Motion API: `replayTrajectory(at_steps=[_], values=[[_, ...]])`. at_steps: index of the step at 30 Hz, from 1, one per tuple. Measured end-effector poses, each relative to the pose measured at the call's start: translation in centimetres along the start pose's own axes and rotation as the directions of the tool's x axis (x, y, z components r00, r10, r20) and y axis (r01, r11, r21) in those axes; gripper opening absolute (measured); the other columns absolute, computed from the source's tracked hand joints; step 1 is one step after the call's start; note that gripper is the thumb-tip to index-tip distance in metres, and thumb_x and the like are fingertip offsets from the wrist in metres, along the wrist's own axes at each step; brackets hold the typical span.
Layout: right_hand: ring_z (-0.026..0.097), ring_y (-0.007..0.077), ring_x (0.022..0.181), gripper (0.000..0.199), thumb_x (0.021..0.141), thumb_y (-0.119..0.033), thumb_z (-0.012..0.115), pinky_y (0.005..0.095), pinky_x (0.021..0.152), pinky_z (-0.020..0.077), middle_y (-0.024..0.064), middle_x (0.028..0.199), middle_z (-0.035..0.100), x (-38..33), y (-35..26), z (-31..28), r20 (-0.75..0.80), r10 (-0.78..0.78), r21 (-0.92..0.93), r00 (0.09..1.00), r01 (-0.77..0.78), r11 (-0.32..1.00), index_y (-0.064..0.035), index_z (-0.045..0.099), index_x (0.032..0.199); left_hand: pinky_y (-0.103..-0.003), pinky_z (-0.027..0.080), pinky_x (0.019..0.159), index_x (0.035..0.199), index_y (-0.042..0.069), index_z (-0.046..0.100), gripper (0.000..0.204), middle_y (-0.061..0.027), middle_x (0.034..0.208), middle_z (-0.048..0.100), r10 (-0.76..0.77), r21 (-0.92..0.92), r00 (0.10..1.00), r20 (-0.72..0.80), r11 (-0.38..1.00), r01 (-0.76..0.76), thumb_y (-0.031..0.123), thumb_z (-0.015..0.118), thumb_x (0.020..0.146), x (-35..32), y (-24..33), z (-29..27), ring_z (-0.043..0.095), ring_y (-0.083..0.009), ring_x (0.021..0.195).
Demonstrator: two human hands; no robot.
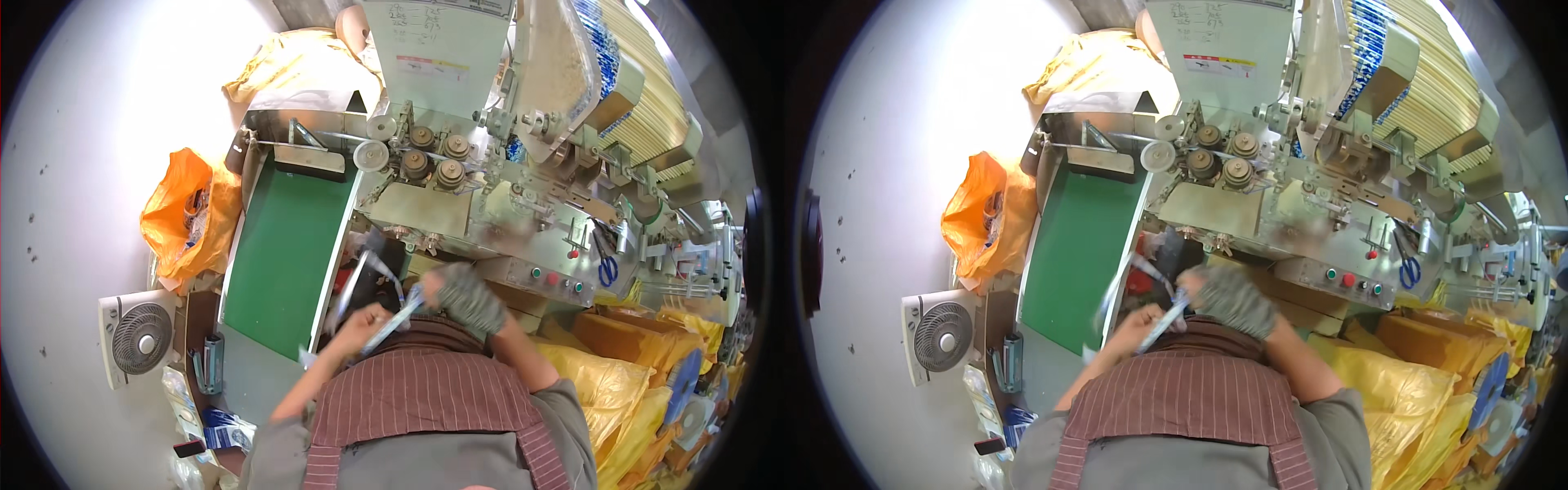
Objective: Manually packaging bundles of stick-like products into plastic bags at a manufacturing station.
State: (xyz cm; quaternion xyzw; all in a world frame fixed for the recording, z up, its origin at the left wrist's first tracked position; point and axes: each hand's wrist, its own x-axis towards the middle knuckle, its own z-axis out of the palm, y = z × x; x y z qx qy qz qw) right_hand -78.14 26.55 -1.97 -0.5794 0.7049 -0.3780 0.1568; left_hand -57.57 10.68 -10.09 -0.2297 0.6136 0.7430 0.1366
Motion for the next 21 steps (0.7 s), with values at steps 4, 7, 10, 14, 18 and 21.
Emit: replayTrajectory(at_steps=[4,7,10,14,18,21], values=[[0.052,0.0265,0.052,0.018,0.085,-0.018,0.055,0.0378,0.051,0.0403,0.0099,0.063,0.052,-3.7,6.2,1.0,-0.287,0.361,0.127,0.887,-0.338,0.932,-0.0056,0.057,0.072,-0.026,0.044,0.084,0.114,0.003,0.053,0.029,-0.0077,0.109,0.060,-0.094,-0.580,0.994,-0.051,0.813,0.047,0.006,0.057,0.086,-4.3,3.3,1.8,0.054,-0.0145,0.099],[0.050,0.0241,0.054,0.021,0.086,-0.020,0.056,0.0353,0.053,0.0412,0.0089,0.066,0.054,-5.0,9.2,5.8,-0.316,0.299,0.093,0.901,-0.284,0.954,-0.0045,0.057,0.072,-0.030,0.044,0.086,0.125,0.002,0.047,0.040,-0.0088,0.117,0.057,0.113,0.252,0.992,0.062,0.960,-0.125,0.009,0.057,0.086,-6.6,5.9,1.7,0.053,-0.0180,0.103],[0.050,0.0170,0.059,0.018,0.086,-0.020,0.059,0.0297,0.056,0.0426,0.0061,0.068,0.055,-2.1,5.3,8.2,-0.172,0.365,0.342,0.915,-0.291,0.893,-0.0047,0.059,0.077,-0.032,0.045,0.081,0.123,0.001,0.050,0.041,-0.0105,0.112,0.060,-0.009,0.410,0.994,0.113,0.911,-0.038,0.007,0.058,0.084,-6.2,6.8,-0.6,0.056,-0.0186,0.097],[0.051,0.0085,0.071,0.025,0.084,-0.016,0.064,0.0242,0.066,0.0453,0.0013,0.080,0.056,0.8,3.8,10.5,0.136,0.495,0.706,0.858,-0.435,0.560,-0.0078,0.058,0.107,-0.029,0.048,0.074,0.104,0.003,0.063,0.026,-0.0064,0.091,0.066,-0.074,0.452,0.977,0.200,0.892,-0.025,0.009,0.063,0.079,-6.2,8.1,-7.1,0.060,-0.0142,0.082],[0.052,0.0105,0.072,0.047,0.083,-0.014,0.063,0.0251,0.071,0.0459,0.0022,0.086,0.057,2.2,5.0,11.2,0.129,0.530,0.704,0.838,-0.453,0.547,-0.0105,0.048,0.127,-0.027,0.046,0.062,0.085,0.005,0.062,0.029,-0.0025,0.078,0.062,0.321,0.482,0.670,-0.669,0.874,0.062,0.033,0.063,0.082,-8.6,18.1,-18.9,0.056,-0.0098,0.069],[0.053,0.0094,0.073,0.042,0.083,-0.011,0.062,0.0232,0.069,0.0451,0.0019,0.083,0.056,2.8,7.3,12.6,0.111,0.590,0.592,0.800,-0.530,0.607,-0.0097,0.050,0.124,-0.023,0.042,0.058,0.083,0.005,0.061,0.027,-0.0026,0.075,0.060,0.587,0.596,-0.105,-0.803,0.795,-0.114,0.032,0.060,0.086,-12.4,22.3,-34.4,0.054,-0.0088,0.066]])
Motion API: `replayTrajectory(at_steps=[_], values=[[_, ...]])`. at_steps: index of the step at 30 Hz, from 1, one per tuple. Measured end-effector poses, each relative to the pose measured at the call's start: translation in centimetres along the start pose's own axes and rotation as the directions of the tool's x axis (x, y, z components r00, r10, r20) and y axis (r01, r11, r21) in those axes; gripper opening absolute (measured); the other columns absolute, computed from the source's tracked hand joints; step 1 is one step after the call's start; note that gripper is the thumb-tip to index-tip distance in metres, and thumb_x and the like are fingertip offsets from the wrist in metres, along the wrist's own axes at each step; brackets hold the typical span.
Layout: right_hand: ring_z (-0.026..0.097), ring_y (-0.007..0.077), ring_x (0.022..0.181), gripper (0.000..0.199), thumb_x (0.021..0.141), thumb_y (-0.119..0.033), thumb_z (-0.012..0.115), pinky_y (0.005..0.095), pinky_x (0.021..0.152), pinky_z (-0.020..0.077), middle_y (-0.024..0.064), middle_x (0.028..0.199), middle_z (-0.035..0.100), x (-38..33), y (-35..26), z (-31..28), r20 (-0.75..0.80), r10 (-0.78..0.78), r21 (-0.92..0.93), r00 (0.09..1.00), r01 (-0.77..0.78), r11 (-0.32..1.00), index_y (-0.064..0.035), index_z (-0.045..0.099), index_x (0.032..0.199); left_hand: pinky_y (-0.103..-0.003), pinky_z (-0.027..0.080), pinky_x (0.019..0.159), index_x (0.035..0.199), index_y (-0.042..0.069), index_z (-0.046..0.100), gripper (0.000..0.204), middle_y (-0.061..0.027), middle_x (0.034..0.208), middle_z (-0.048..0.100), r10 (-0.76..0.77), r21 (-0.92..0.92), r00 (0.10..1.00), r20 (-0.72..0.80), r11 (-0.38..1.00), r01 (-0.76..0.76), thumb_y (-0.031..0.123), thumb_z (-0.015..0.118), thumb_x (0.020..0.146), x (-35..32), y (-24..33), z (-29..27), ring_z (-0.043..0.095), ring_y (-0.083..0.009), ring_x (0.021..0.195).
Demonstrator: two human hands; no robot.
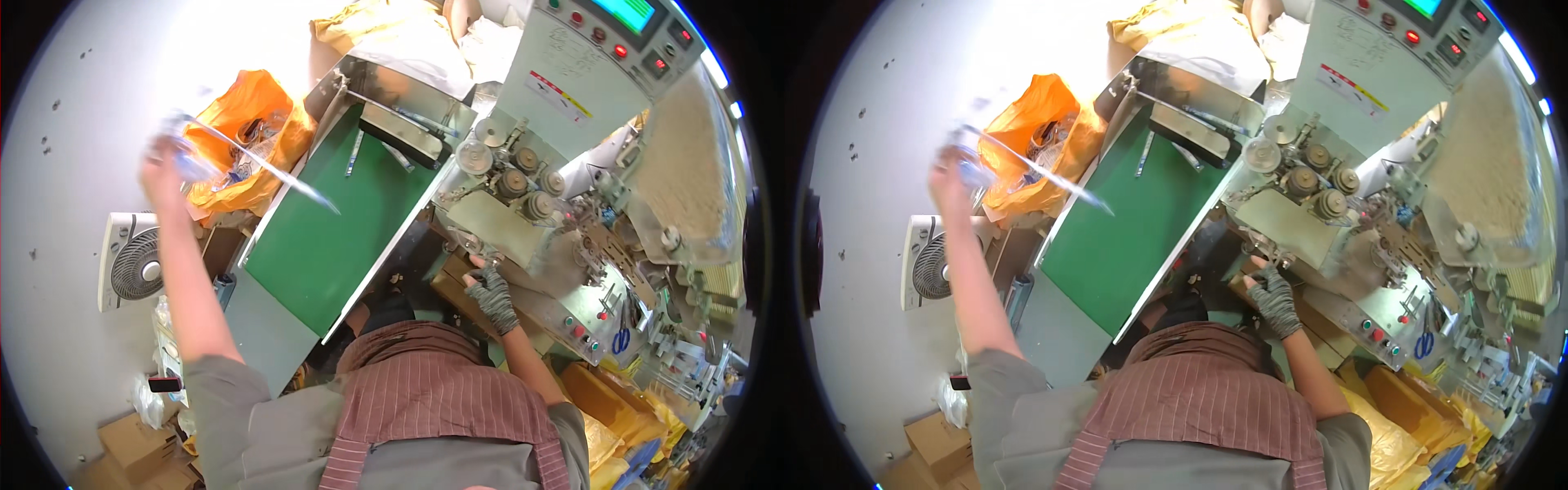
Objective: Manually packaging bundles of stick-like products into plastic bags at a manufacturing station.
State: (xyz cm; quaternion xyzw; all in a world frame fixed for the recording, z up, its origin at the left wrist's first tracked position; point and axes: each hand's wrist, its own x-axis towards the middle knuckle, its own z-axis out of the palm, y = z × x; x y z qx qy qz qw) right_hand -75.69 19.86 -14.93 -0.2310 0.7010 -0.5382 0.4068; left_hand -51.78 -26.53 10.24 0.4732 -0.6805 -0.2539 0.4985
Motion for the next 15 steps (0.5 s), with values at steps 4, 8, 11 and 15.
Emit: replayTrajectory(at_steps=[4,8,11,15], values=[[0.052,0.0089,0.069,0.039,0.083,-0.010,0.063,0.0239,0.065,0.0454,0.0019,0.078,0.055,1.6,1.4,2.4,-0.110,0.075,0.026,0.991,-0.073,0.997,-0.0079,0.051,0.120,-0.029,0.046,0.069,0.088,0.000,0.061,0.022,-0.0099,0.085,0.065,0.310,0.178,0.812,-0.494,0.951,-0.254,0.021,0.062,0.081,12.7,-1.5,-1.9,0.059,-0.0165,0.076],[0.053,0.0095,0.067,0.038,0.083,-0.012,0.064,0.0244,0.064,0.0458,0.0024,0.078,0.057,2.4,1.9,6.9,-0.149,0.204,0.104,0.967,-0.190,0.976,-0.0076,0.052,0.118,-0.039,0.043,0.088,0.116,-0.004,0.046,0.048,-0.0190,0.112,0.057,0.143,0.596,0.978,0.149,0.776,-0.205,0.027,0.060,0.081,17.4,-12.1,1.9,0.057,-0.0289,0.100],[0.055,0.0109,0.067,0.039,0.082,-0.013,0.064,0.0252,0.066,0.0462,0.0045,0.081,0.060,2.8,-0.3,9.2,-0.029,0.202,-0.063,0.979,-0.204,0.977,-0.0082,0.051,0.119,-0.039,0.040,0.094,0.133,0.003,0.034,0.065,-0.0193,0.124,0.049,-0.201,0.666,0.891,0.407,0.733,-0.139,0.030,0.061,0.080,17.4,-23.2,0.7,0.049,-0.0362,0.113],[0.054,0.0107,0.068,0.038,0.083,-0.011,0.063,0.0245,0.066,0.0457,0.0031,0.079,0.059,2.1,1.0,8.0,-0.148,0.308,-0.042,0.940,-0.317,0.948,-0.0079,0.052,0.119,-0.040,0.042,0.092,0.132,0.005,0.037,0.060,-0.0159,0.122,0.051,0.064,0.723,0.895,0.441,0.566,-0.397,0.026,0.060,0.080,12.1,-23.4,5.1,0.049,-0.0355,0.111]])
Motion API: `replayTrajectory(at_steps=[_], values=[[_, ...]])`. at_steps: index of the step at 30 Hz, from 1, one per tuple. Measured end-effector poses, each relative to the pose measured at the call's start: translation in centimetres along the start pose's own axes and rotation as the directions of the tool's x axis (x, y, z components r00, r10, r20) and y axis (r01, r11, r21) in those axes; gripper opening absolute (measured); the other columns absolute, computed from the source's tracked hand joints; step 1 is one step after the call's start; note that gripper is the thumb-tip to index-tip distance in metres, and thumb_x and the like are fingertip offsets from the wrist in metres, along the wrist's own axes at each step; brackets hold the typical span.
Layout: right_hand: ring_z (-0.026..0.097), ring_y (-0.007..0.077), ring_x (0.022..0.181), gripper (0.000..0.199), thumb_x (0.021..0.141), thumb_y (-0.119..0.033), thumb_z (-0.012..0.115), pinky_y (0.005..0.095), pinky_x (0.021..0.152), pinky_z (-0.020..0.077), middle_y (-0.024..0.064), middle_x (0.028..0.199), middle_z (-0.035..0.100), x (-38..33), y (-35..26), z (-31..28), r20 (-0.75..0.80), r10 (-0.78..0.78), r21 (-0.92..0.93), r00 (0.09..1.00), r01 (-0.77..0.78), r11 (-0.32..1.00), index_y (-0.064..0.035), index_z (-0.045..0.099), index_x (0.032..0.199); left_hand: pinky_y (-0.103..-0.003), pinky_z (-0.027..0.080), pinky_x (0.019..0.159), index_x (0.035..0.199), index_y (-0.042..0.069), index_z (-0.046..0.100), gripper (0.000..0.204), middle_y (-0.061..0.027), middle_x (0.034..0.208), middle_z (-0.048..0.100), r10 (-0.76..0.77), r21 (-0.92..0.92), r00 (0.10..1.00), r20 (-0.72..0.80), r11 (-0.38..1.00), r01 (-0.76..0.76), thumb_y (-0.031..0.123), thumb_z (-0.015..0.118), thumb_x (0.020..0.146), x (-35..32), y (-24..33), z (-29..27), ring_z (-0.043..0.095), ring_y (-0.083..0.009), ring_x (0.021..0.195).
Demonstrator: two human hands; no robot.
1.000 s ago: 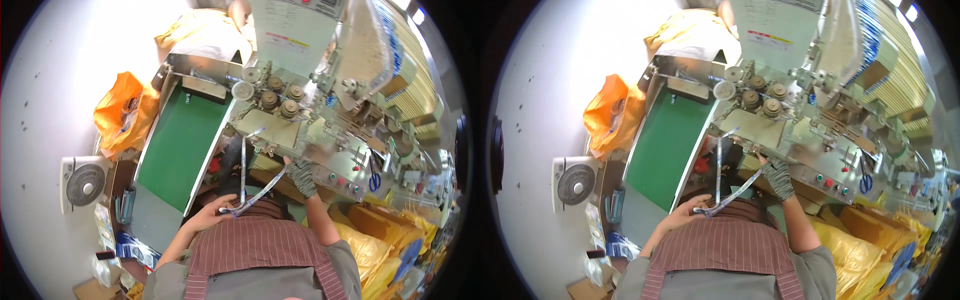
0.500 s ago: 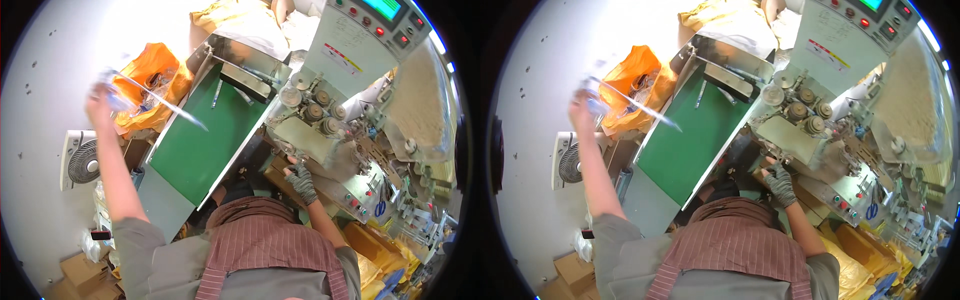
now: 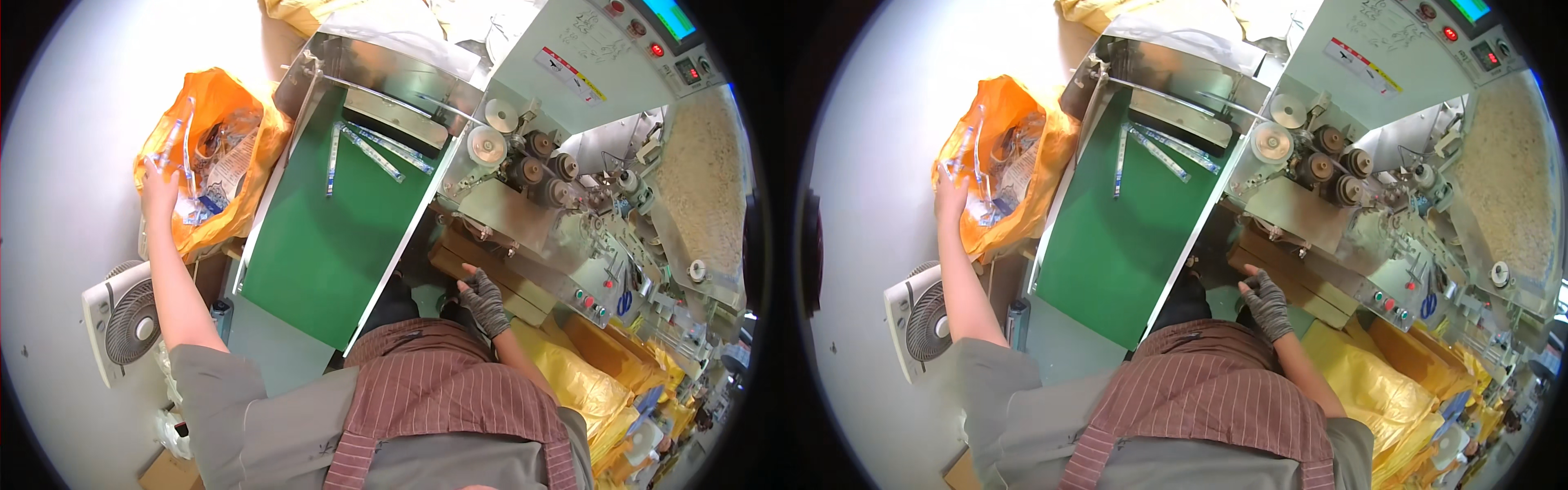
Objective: Manually packaging bundles of stick-like products into plastic bags at a manufacturing station.
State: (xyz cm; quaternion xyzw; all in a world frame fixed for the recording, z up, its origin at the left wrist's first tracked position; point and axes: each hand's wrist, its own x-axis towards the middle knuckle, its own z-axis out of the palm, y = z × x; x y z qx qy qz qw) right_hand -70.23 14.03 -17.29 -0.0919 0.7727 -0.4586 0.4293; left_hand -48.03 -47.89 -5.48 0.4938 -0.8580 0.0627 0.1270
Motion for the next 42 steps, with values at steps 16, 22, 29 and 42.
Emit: replayTrajectory(at_steps=[16,22,29,42], values=[[0.052,0.0089,0.070,0.036,0.085,-0.007,0.059,0.0223,0.069,0.0440,0.0010,0.080,0.056,-2.1,0.7,2.3,-0.151,0.042,-0.065,0.988,-0.052,0.996,-0.0062,0.051,0.119,-0.046,0.035,0.099,0.133,0.005,0.034,0.074,-0.0147,0.136,0.036,-0.189,-0.154,0.947,0.258,0.960,0.233,0.029,0.067,0.072,-16.1,28.0,21.4,0.038,-0.0373,0.121],[0.051,0.0095,0.072,0.035,0.085,-0.006,0.058,0.0230,0.071,0.0436,0.0019,0.080,0.056,-2.6,2.1,2.1,-0.156,0.129,0.095,0.979,-0.115,0.989,-0.0077,0.051,0.120,-0.042,0.045,0.081,0.112,0.000,0.049,0.044,-0.0154,0.107,0.051,-0.242,-0.340,0.940,0.239,0.886,0.315,0.004,0.058,0.070,-18.4,24.6,21.5,0.052,-0.0329,0.097],[0.050,0.0091,0.073,0.034,0.085,-0.006,0.057,0.0225,0.071,0.0432,0.0016,0.080,0.056,-0.9,2.1,2.0,-0.099,0.082,-0.007,0.992,-0.083,0.996,-0.0072,0.051,0.119,-0.027,0.047,0.056,0.090,0.003,0.048,0.011,-0.0081,0.076,0.060,-0.216,-0.924,0.916,0.338,0.109,0.367,0.014,0.050,0.092,-13.4,20.3,5.6,0.059,-0.0138,0.060],[0.052,0.0096,0.072,0.032,0.084,-0.007,0.058,0.0233,0.071,0.0440,0.0019,0.081,0.057,-0.5,1.8,3.3,-0.082,0.049,-0.018,0.995,-0.051,0.999,-0.0069,0.052,0.116,-0.034,0.035,0.097,0.125,-0.003,0.041,0.042,-0.0132,0.121,0.048,-0.452,-0.780,0.876,-0.168,0.605,0.162,0.016,0.054,0.091,-10.7,12.9,0.6,0.047,-0.0212,0.110]])
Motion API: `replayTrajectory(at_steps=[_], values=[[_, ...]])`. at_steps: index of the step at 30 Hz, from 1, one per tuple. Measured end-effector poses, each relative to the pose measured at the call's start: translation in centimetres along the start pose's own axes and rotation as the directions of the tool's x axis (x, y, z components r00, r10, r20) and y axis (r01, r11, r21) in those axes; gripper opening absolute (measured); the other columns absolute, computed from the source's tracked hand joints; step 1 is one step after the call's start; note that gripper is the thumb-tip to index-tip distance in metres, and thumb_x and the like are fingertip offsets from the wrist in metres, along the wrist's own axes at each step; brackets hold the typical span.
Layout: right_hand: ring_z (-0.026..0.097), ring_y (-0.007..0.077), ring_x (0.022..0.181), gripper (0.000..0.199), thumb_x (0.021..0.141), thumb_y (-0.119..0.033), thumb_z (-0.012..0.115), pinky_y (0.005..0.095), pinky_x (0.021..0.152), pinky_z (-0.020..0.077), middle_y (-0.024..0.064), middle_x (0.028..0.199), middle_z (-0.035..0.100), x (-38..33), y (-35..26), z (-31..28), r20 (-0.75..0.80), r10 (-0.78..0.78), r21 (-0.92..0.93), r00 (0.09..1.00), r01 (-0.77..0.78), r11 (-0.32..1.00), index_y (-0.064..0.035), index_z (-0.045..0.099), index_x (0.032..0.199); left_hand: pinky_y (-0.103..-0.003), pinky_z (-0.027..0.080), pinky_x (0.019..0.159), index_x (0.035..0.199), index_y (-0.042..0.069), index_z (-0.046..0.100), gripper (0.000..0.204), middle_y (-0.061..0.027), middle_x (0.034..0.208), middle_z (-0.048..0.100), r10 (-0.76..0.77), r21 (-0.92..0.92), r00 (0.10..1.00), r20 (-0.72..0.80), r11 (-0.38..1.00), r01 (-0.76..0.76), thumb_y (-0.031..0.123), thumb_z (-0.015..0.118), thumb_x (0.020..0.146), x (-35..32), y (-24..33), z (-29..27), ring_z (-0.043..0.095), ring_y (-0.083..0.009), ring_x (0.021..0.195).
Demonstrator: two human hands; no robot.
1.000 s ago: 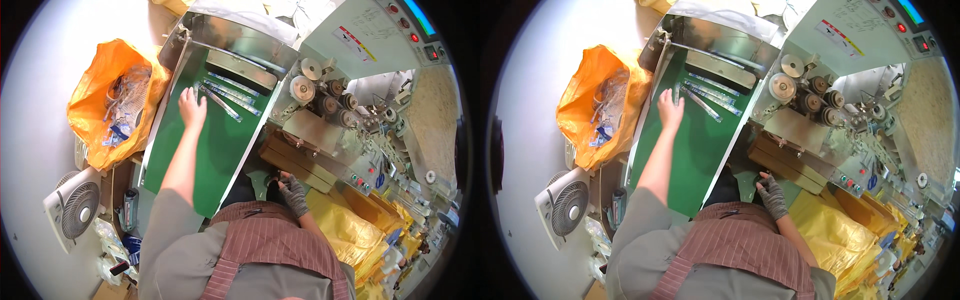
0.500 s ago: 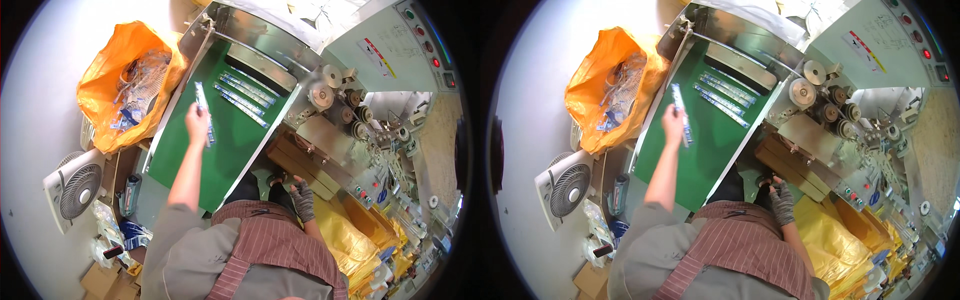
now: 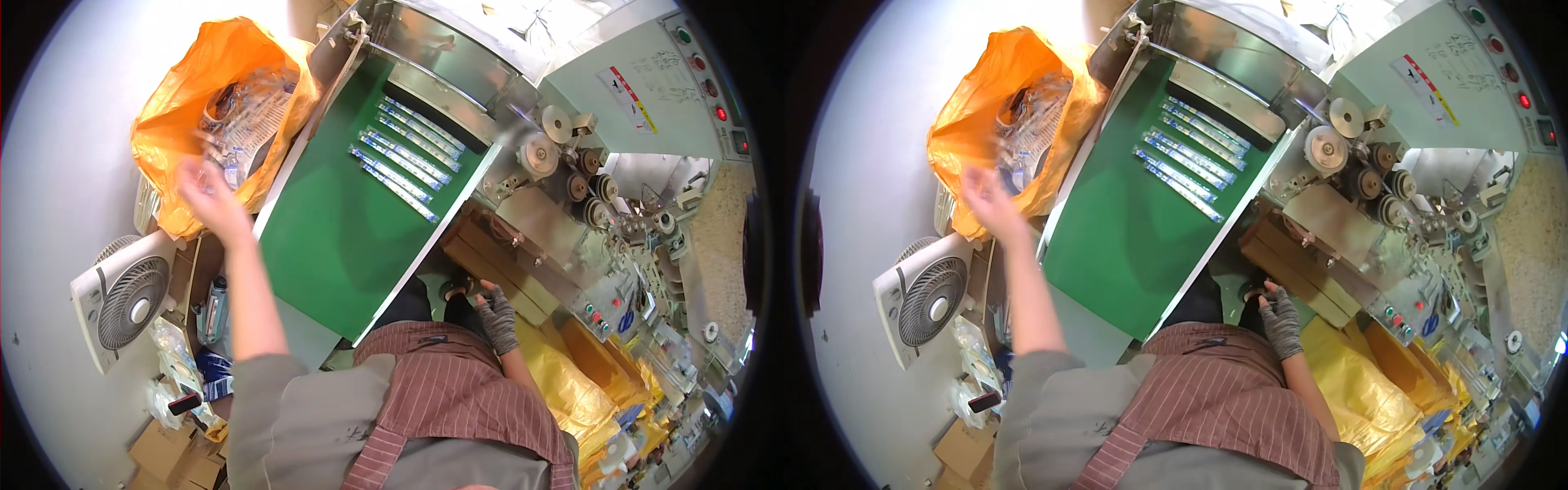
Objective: Manually packaging bundles of stick-like products into plastic bags at a manufacturing station.
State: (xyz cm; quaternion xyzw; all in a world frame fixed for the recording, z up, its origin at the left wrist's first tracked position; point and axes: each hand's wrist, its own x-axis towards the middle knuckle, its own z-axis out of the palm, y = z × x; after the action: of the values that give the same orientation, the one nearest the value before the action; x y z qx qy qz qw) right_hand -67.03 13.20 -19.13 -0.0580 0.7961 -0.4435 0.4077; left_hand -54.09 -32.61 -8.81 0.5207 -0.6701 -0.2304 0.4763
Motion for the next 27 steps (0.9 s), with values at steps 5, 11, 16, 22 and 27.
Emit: replayTrajectory(at_steps=[5,11,16,22,27], values=[[0.051,0.0100,0.071,0.031,0.084,-0.007,0.059,0.0234,0.069,0.0440,0.0019,0.080,0.056,-0.1,-0.6,0.3,0.015,0.005,-0.064,1.000,-0.004,0.998,-0.0074,0.053,0.114,-0.027,0.045,0.078,0.107,0.000,0.053,0.025,-0.0053,0.094,0.056,-0.451,0.011,0.795,0.405,0.872,0.489,0.014,0.058,0.087,-17.8,-5.7,5.2,0.054,-0.0126,0.085],[0.050,0.0097,0.070,0.030,0.084,-0.007,0.060,0.0226,0.069,0.0435,0.0015,0.079,0.055,-0.6,-0.9,0.6,0.004,0.011,-0.128,1.000,-0.011,0.992,-0.0072,0.054,0.113,-0.033,0.047,0.067,0.098,0.000,0.056,0.030,-0.0091,0.082,0.056,-0.478,0.347,0.770,0.423,0.870,0.350,0.019,0.067,0.078,-23.5,-9.8,10.5,0.057,-0.0229,0.071],[0.049,0.0087,0.071,0.029,0.084,-0.006,0.059,0.0215,0.070,0.0428,0.0011,0.079,0.055,-1.2,-1.1,0.2,-0.017,0.013,-0.078,1.000,-0.014,0.997,-0.0066,0.054,0.113,-0.036,0.047,0.065,0.084,0.002,0.057,0.022,-0.0093,0.077,0.061,-0.563,0.434,0.758,0.330,0.803,0.409,0.020,0.067,0.076,-22.7,-10.0,11.1,0.060,-0.0251,0.069],[0.046,0.0055,0.068,0.032,0.085,-0.004,0.058,0.0201,0.065,0.0412,-0.0015,0.075,0.050,-1.3,-0.4,-0.3,-0.019,-0.031,-0.042,0.999,0.030,0.999,-0.0067,0.053,0.116,-0.039,0.049,0.064,0.079,0.002,0.059,0.024,-0.0139,0.076,0.065,-0.629,0.556,0.735,0.254,0.717,0.421,0.023,0.068,0.072,-22.2,-11.5,10.3,0.063,-0.0297,0.070],[0.053,0.0111,0.071,0.031,0.084,-0.010,0.059,0.0242,0.071,0.0445,0.0035,0.079,0.057,-1.5,-0.4,-0.9,-0.023,-0.005,-0.111,1.000,0.002,0.994,-0.0085,0.054,0.115,-0.040,0.047,0.066,0.076,0.003,0.055,0.024,-0.0161,0.076,0.063,-0.727,0.516,0.671,0.149,0.636,0.574,0.024,0.067,0.071,-22.2,-10.6,9.8,0.061,-0.0313,0.070]])
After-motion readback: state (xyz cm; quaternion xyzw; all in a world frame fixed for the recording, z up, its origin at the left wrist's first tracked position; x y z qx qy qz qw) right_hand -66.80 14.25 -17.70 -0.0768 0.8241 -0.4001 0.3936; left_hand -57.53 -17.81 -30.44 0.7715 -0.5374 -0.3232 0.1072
